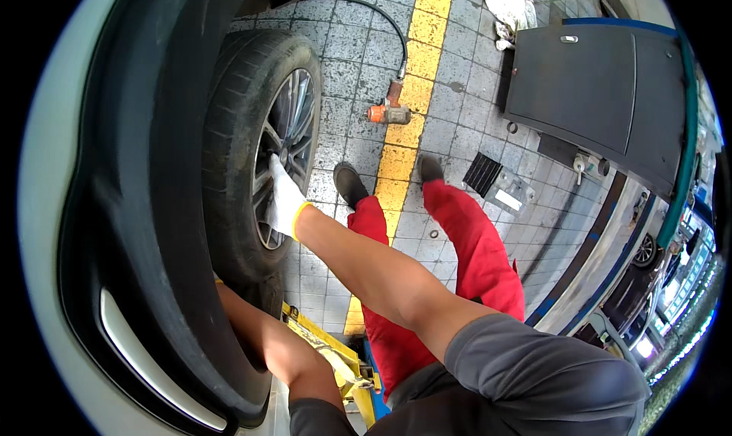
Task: The person uses an impact wrench to loosen and remove lug nuts from two car wheels. After removing the nuts, they take off the wheels and roll them away from the vehicle.
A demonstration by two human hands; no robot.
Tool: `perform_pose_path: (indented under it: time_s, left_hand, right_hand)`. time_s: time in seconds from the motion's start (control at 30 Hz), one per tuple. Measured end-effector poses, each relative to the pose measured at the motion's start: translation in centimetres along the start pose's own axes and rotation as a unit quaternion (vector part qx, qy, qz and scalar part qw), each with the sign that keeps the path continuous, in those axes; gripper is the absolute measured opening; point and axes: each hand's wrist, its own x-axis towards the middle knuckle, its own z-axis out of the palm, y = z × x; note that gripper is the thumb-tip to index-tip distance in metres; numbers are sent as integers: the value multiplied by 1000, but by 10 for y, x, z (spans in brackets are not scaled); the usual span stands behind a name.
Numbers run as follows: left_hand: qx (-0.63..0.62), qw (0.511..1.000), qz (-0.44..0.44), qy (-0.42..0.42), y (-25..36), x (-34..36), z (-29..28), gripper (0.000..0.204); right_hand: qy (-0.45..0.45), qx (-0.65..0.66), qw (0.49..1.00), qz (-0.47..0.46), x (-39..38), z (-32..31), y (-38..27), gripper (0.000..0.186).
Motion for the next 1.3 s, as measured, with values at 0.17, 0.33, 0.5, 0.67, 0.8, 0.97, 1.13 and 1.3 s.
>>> perform_pose_path:
  time_s: [0.17,0.33,0.5,0.67,0.8,0.97,1.13,1.3]
  left_hand:
    - [74,996,-40,26,2,16,8,77]
    - [148,985,-69,60,29,-13,6,80]
    - [150,985,-77,45,30,-84,26,69]
    - [154,987,-47,14,45,-142,49,49]
    - [109,992,30,-61,67,-154,62,42]
    - [100,975,111,-163,52,-129,55,44]
    - [36,974,60,-216,15,-113,85,45]
    - [101,956,158,-225,83,-140,146,36]
  right_hand:
    - [98,40,994,-25,15,-3,2,87]
    - [132,31,989,-62,-18,6,2,86]
    - [91,-16,995,-23,-56,-71,-45,75]
    - [72,21,997,-35,-102,-97,-84,45]
    - [43,27,998,-47,-114,-107,-116,44]
    - [-8,37,997,-66,-125,-114,-179,42]
    - [-17,7,997,-77,-147,-113,-240,41]
    - [153,-134,948,-246,-200,-110,-245,61]
